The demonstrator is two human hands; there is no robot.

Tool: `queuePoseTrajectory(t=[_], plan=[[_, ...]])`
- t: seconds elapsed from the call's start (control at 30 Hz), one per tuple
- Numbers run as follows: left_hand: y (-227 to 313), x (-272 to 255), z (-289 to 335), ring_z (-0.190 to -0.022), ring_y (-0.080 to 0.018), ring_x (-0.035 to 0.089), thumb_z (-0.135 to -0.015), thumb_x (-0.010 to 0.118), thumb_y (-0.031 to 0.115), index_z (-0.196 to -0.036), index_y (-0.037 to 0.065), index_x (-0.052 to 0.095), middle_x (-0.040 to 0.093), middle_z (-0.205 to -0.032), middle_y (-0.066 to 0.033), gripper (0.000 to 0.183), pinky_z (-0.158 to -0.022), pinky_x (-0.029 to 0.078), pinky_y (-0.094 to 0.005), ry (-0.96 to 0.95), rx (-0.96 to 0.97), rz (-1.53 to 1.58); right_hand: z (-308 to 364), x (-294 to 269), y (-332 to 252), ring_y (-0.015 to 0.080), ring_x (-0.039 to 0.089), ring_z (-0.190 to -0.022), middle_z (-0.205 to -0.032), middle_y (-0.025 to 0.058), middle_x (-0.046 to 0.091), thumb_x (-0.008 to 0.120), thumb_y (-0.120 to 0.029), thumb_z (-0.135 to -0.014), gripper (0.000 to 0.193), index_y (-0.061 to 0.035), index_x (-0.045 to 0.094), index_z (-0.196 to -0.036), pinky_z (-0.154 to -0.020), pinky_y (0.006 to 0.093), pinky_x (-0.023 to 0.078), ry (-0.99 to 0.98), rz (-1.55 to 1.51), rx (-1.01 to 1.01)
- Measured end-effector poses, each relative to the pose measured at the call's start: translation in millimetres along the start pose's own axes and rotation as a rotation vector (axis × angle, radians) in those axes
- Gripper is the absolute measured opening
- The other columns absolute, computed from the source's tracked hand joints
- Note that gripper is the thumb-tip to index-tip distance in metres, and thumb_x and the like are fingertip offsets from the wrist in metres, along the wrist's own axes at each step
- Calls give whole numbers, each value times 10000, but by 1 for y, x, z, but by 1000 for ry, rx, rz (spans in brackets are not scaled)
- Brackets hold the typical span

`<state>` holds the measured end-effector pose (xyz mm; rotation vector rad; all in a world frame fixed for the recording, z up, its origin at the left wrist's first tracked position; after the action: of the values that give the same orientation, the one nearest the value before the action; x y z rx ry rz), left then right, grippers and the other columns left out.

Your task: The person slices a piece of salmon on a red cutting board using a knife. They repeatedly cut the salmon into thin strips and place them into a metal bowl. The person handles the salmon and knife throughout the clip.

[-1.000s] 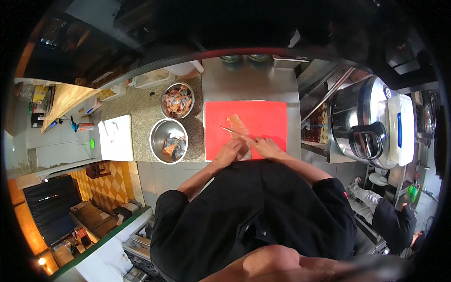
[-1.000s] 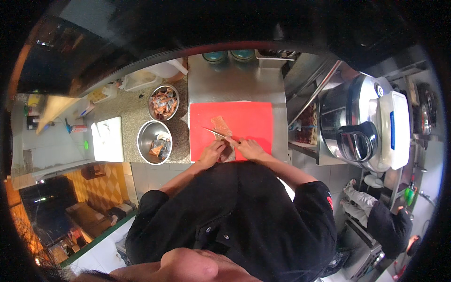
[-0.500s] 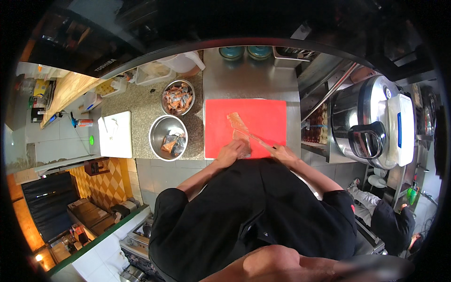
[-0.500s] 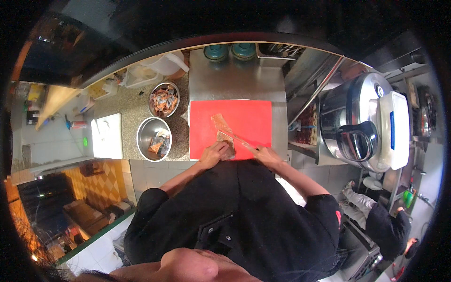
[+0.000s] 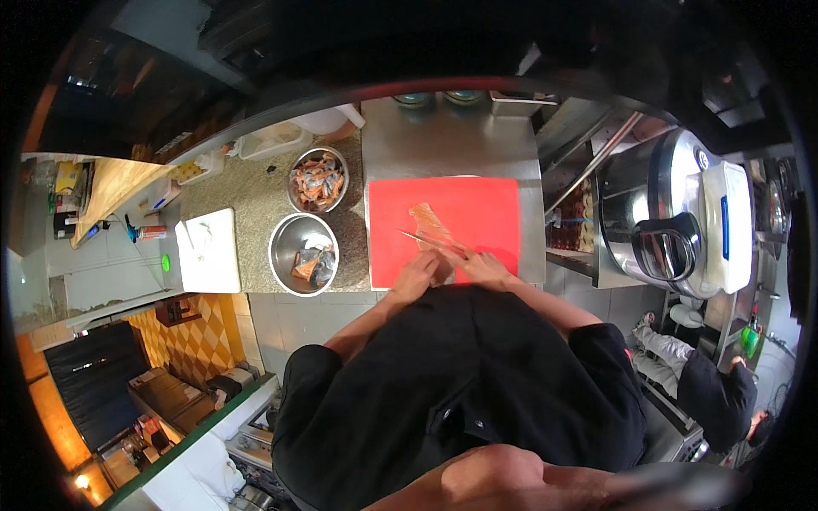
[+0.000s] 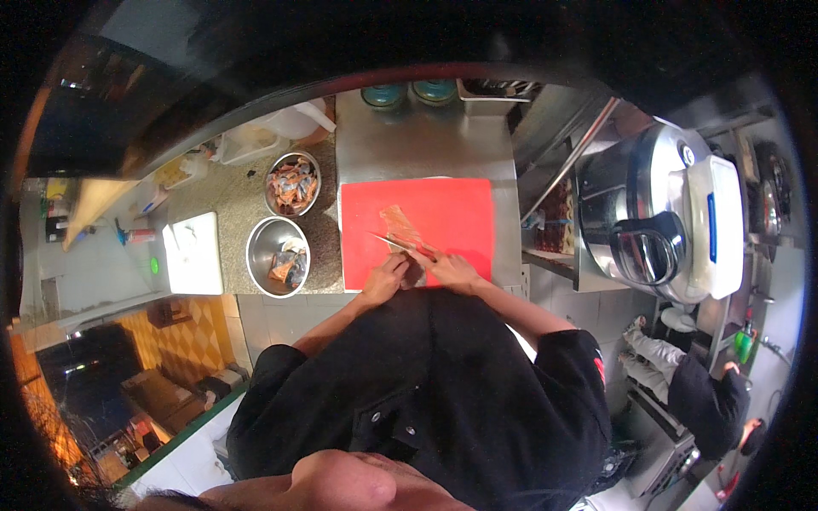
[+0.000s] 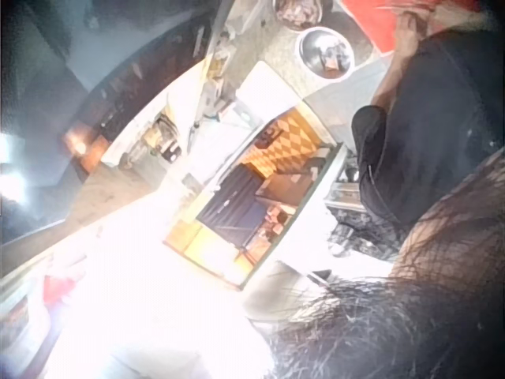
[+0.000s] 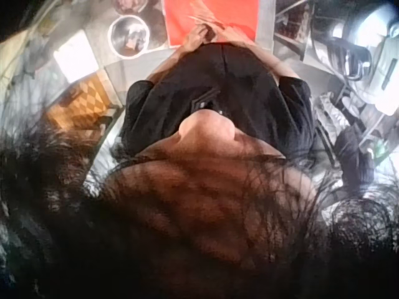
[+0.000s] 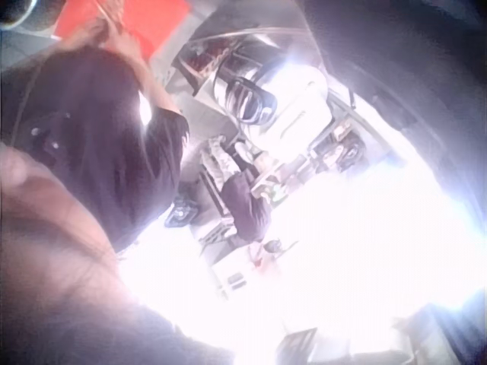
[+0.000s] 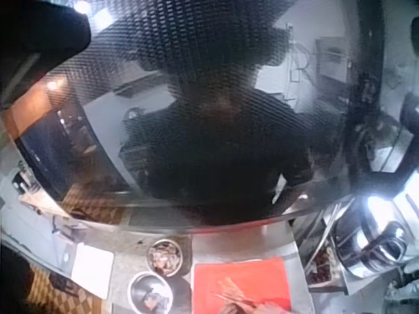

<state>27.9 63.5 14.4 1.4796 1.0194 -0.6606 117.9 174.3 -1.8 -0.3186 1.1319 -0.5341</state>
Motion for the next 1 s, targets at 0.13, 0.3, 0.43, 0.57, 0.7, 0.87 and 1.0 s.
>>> queuePoseTrajectory(t=[0.13,0.3,0.43,0.57,0.7,0.87,1.0], plan=[[1,-5,-2,-1165,-293,648,-778,690,42,-1230,8,691,658,-1253,-91,453,-884,604,-371,22,-19,-6,13,-6,3,467,725,-940,-1443,245,551,565,-51,-933,817,-290,301,-1668,-816,555,603,96,30,-51],[5,-8,-3,-1135,-282,659,-804,718,81,-1232,15,700,666,-1251,-86,434,-870,605,-375,42,-46,-17,107,-12,44,451,705,-797,-941,219,646,606,-73,-940,803,-317,330,-1653,-740,542,594,85,36,14],[10,-11,-1,-1136,-283,663,-828,739,115,-1232,12,701,673,-1238,-95,418,-879,605,-375,33,-95,-3,140,-22,50,445,698,-767,-946,219,639,616,-96,-953,769,-303,353,-1646,-708,534,591,64,-17,42],[17,-7,5,-1144,-288,665,-820,728,84,-1211,6,706,677,-1226,-103,400,-888,607,-377,48,-18,-19,114,-13,26,438,706,-765,-999,222,657,597,-116,-963,751,-296,352,-1650,-705,522,600,59,-11,50],[14,-8,9,-1151,-290,666,-808,695,40,-1187,3,708,678,-1222,-106,381,-889,610,-380,50,-49,-18,60,7,8,427,722,-779,-1104,247,653,580,-95,-960,765,-299,336,-1655,-704,523,612,26,78,46],[16,-14,7,-1163,-292,663,-807,668,18,-1174,1,704,677,-1216,-106,369,-885,612,-374,53,-53,-13,37,-3,-2,413,741,-795,-1225,280,629,565,-61,-953,790,-303,314,-1662,-702,528,623,79,124,22],[15,-13,6,-1193,-308,650,-814,700,82,-1191,2,664,645,-1273,-118,387,-870,607,-393,50,-41,6,37,-10,-3,397,753,-786,-1278,288,625,561,-55,-943,799,-319,324,-1659,-680,514,630,130,134,1]])
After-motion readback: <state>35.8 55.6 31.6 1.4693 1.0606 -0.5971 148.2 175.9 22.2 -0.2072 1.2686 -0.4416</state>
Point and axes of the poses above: each hand's wrist, its own z-axis away from the middle knuckle, its own x-axis out of the palm, y = z × x, the point moved 9 cm from there along -z, towards the middle knuckle
